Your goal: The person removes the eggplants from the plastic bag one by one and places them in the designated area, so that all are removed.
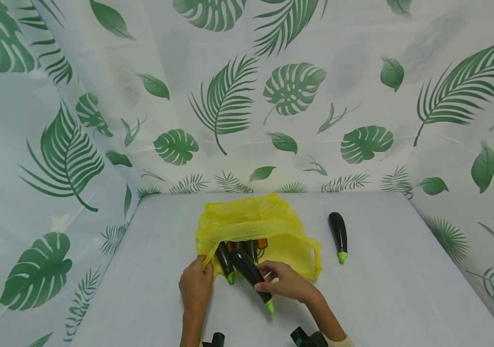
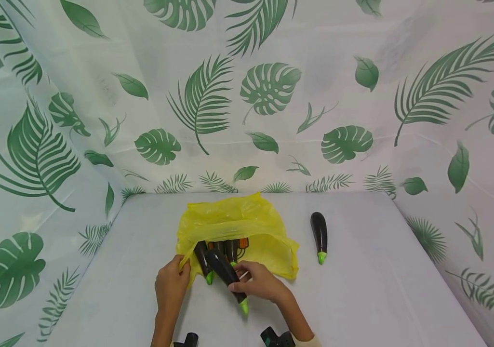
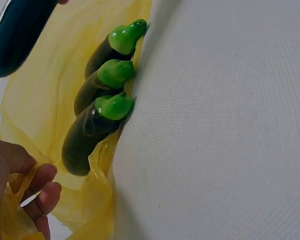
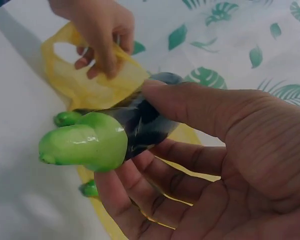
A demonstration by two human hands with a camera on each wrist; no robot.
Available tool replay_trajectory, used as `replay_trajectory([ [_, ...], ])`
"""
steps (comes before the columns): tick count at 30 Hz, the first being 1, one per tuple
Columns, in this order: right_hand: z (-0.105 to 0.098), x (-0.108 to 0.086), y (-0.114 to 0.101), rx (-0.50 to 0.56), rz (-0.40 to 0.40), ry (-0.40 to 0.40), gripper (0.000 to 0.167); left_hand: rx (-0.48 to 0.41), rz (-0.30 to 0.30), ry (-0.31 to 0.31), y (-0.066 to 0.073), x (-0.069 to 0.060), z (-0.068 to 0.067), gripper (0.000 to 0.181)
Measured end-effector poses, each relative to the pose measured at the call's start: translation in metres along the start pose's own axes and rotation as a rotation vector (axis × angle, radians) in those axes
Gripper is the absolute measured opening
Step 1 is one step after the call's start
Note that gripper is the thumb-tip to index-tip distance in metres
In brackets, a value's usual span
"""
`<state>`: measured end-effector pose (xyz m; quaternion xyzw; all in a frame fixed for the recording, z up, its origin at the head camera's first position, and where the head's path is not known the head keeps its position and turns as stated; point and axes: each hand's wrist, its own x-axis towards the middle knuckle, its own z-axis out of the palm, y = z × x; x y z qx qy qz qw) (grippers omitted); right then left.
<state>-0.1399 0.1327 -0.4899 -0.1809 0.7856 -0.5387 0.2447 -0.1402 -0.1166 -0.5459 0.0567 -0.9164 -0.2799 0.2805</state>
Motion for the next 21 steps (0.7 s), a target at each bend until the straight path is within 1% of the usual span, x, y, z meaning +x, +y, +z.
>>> replay_trajectory([
  [3,-0.003,-0.002,0.0,0.012,-0.024,0.011,0.049,-0.004,-0.009,-0.013,0.0,0.0,0.0,0.006],
  [7,-0.01,-0.006,-0.001,0.042,-0.048,0.029,0.047,-0.016,-0.004,-0.01,0.001,0.001,-0.001,0.005],
  [15,-0.028,-0.021,-0.009,0.054,-0.024,0.118,0.053,-0.019,0.011,-0.002,0.003,0.001,-0.003,0.006],
  [21,-0.042,-0.031,-0.01,0.065,-0.038,0.176,0.056,-0.02,0.007,-0.006,0.003,-0.001,-0.003,0.006],
])
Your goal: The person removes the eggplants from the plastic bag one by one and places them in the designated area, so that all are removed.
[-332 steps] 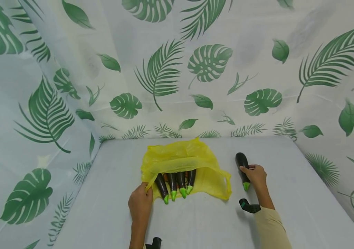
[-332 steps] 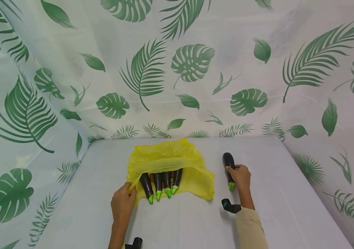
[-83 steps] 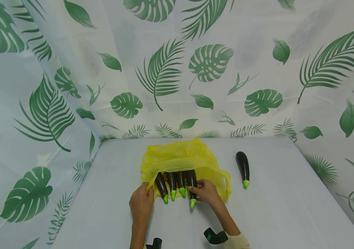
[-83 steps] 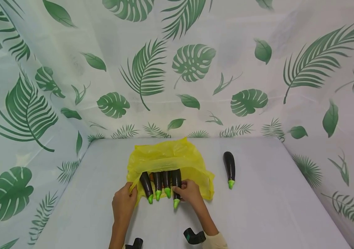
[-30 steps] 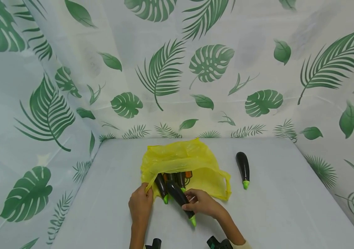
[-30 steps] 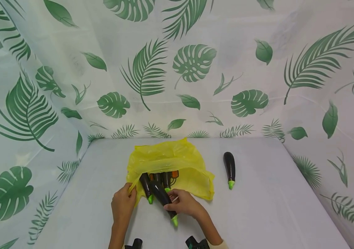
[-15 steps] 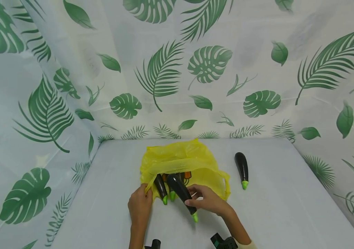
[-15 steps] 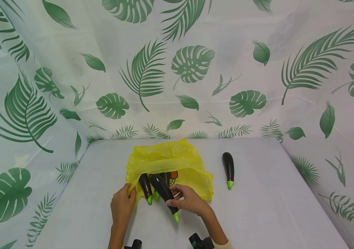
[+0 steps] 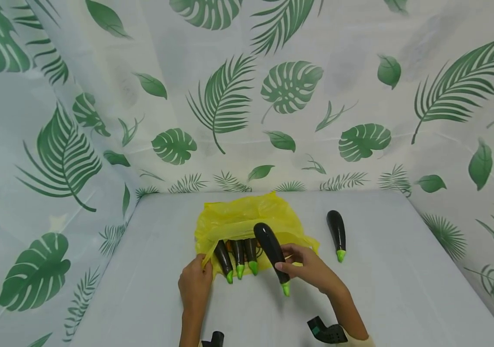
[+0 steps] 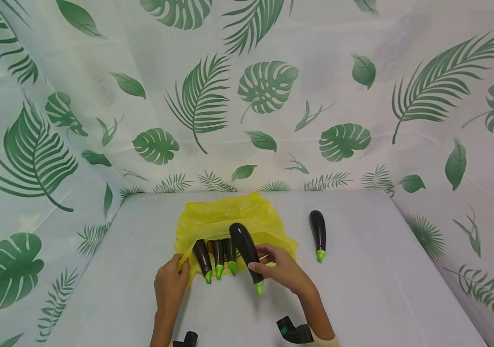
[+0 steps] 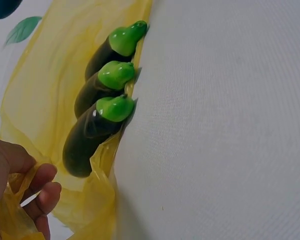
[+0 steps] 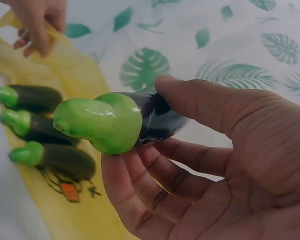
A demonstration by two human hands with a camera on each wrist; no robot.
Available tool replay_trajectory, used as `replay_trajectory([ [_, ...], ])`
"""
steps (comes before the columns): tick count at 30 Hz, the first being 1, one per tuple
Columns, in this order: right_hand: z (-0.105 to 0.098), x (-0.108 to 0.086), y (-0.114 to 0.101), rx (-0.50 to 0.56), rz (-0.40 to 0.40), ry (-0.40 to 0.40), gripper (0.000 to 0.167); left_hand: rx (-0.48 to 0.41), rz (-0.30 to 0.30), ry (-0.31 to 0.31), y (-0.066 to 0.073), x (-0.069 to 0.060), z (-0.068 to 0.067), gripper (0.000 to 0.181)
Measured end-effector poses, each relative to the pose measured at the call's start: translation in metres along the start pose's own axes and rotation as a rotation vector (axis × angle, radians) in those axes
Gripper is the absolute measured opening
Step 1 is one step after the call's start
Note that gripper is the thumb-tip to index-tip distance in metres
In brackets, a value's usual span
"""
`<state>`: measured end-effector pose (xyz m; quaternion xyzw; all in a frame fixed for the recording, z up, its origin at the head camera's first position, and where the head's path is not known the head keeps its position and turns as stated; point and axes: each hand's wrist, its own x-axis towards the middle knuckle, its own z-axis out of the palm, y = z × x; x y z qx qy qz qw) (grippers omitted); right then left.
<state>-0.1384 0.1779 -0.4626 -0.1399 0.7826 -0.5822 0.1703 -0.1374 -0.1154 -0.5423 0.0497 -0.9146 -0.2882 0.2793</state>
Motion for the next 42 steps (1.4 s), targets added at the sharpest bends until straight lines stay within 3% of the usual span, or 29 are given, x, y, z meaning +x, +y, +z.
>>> replay_trajectory([
  [15,-0.032,-0.018,-0.002,-0.08,0.002,0.198,0.052,0.006,0.0,0.015,0.0,0.002,0.001,0.008],
  [22,-0.047,-0.03,-0.002,-0.098,0.012,0.278,0.055,0.009,-0.044,-0.03,-0.001,0.001,0.001,0.009],
  [31,-0.066,-0.036,0.006,-0.154,0.127,0.411,0.067,-0.002,-0.05,-0.043,-0.003,0.0,0.001,0.009],
  [42,-0.075,-0.038,0.019,-0.182,0.243,0.475,0.071,-0.003,-0.061,-0.047,-0.005,0.0,0.0,0.006],
])
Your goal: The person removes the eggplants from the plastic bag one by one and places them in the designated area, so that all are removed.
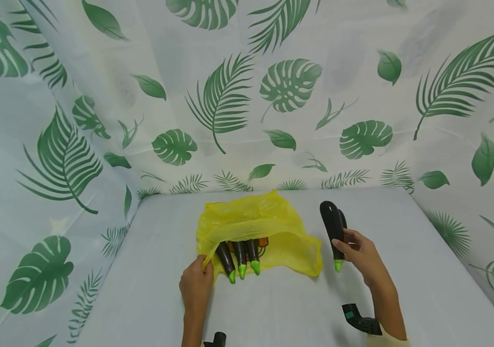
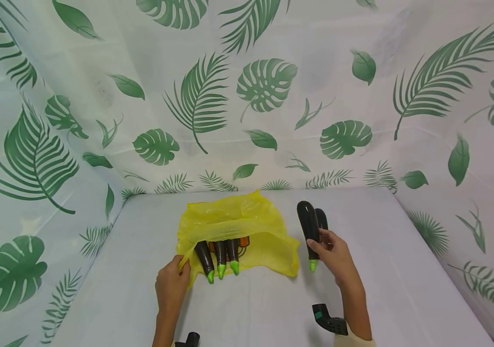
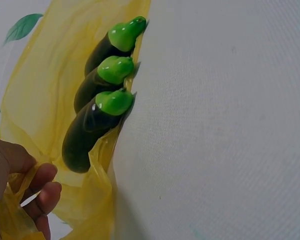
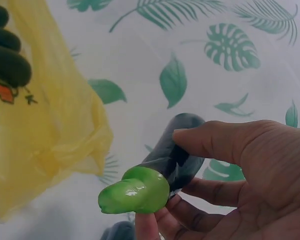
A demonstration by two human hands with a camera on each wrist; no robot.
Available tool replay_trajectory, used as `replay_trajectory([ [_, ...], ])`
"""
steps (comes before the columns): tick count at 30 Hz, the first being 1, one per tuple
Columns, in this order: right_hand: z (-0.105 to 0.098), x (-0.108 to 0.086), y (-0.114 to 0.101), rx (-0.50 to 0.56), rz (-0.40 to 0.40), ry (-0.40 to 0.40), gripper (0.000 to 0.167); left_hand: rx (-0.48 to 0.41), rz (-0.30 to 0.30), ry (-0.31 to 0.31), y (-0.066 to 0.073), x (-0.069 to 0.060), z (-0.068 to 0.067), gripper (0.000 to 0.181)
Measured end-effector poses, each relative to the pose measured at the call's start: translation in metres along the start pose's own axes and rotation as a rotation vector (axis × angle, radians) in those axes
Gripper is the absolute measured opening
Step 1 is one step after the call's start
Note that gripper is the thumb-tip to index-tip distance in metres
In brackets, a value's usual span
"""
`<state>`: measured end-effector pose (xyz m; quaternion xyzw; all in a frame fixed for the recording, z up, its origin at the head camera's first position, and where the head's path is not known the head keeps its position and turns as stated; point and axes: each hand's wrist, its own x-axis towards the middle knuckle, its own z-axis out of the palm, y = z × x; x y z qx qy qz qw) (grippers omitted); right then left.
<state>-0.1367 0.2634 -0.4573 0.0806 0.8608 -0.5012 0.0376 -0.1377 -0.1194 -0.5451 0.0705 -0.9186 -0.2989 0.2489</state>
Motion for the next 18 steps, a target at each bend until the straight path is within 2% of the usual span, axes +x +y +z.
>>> replay_trajectory([
  [12,-0.013,0.015,0.02,0.049,0.138,0.021,0.077,0.008,0.001,-0.005,0.0,-0.002,0.0,0.007],
  [18,-0.019,0.022,0.03,0.088,0.169,0.05,0.077,0.007,0.0,-0.011,0.001,-0.001,-0.001,0.007],
])
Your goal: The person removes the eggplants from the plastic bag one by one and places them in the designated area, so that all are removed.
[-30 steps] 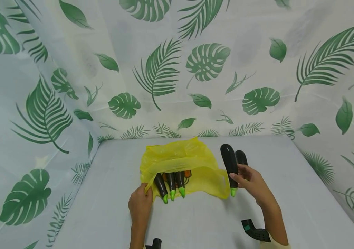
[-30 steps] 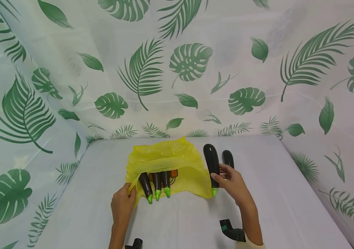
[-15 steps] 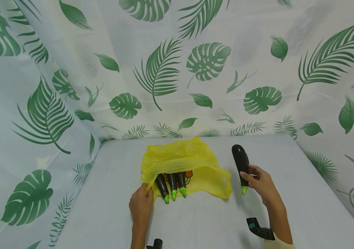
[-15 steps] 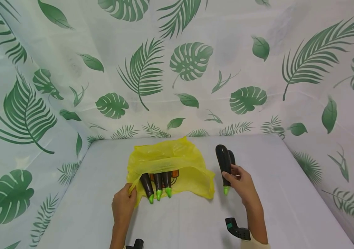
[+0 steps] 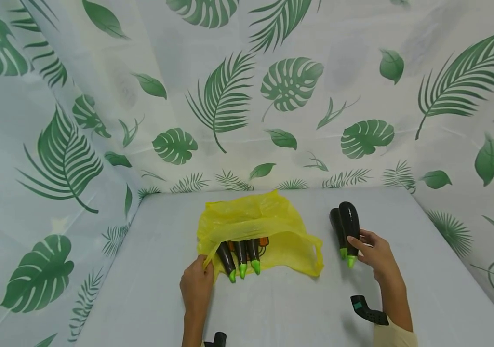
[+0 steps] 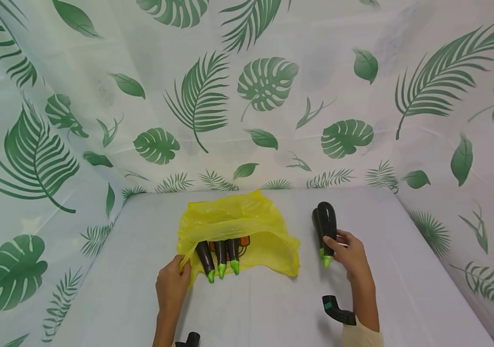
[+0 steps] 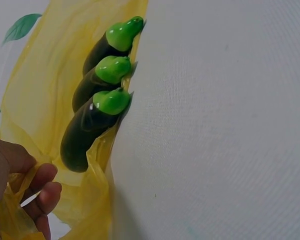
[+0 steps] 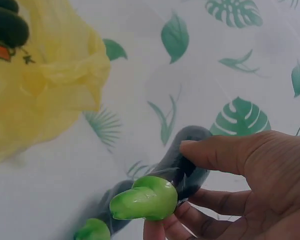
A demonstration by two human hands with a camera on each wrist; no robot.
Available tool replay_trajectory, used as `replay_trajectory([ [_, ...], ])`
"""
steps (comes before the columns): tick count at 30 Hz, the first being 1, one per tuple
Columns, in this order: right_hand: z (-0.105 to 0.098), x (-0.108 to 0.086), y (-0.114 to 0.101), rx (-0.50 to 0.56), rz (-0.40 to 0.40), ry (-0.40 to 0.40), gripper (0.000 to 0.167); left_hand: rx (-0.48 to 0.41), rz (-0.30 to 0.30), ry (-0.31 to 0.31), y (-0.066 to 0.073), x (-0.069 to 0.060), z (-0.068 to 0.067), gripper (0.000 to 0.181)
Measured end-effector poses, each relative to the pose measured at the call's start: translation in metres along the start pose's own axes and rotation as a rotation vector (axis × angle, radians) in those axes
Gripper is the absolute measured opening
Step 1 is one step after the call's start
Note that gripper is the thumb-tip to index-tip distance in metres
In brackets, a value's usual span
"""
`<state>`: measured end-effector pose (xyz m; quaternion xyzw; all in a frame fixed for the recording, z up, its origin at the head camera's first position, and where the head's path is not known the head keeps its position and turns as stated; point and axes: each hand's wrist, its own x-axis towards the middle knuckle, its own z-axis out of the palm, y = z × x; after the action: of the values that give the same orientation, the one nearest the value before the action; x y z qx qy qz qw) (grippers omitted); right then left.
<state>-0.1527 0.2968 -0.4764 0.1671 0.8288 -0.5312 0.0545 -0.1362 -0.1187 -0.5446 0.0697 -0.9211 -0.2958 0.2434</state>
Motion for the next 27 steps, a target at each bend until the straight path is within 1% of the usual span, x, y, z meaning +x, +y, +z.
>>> replay_trajectory([
  [6,-0.005,0.007,0.009,0.025,0.029,0.037,0.077,0.005,-0.012,-0.01,0.001,0.0,0.0,0.007],
  [12,-0.007,0.016,0.019,0.057,0.076,0.066,0.077,0.011,-0.002,-0.005,0.001,0.0,0.0,0.007],
  [16,-0.008,0.021,0.023,0.073,0.091,0.086,0.075,0.011,0.0,-0.008,0.001,0.001,0.001,0.008],
  [23,-0.01,0.031,0.032,0.074,0.117,0.109,0.073,0.011,-0.011,-0.02,0.002,0.0,0.001,0.007],
  [27,-0.01,0.036,0.036,0.064,0.13,0.117,0.072,0.015,-0.007,-0.025,0.002,0.0,0.001,0.007],
])
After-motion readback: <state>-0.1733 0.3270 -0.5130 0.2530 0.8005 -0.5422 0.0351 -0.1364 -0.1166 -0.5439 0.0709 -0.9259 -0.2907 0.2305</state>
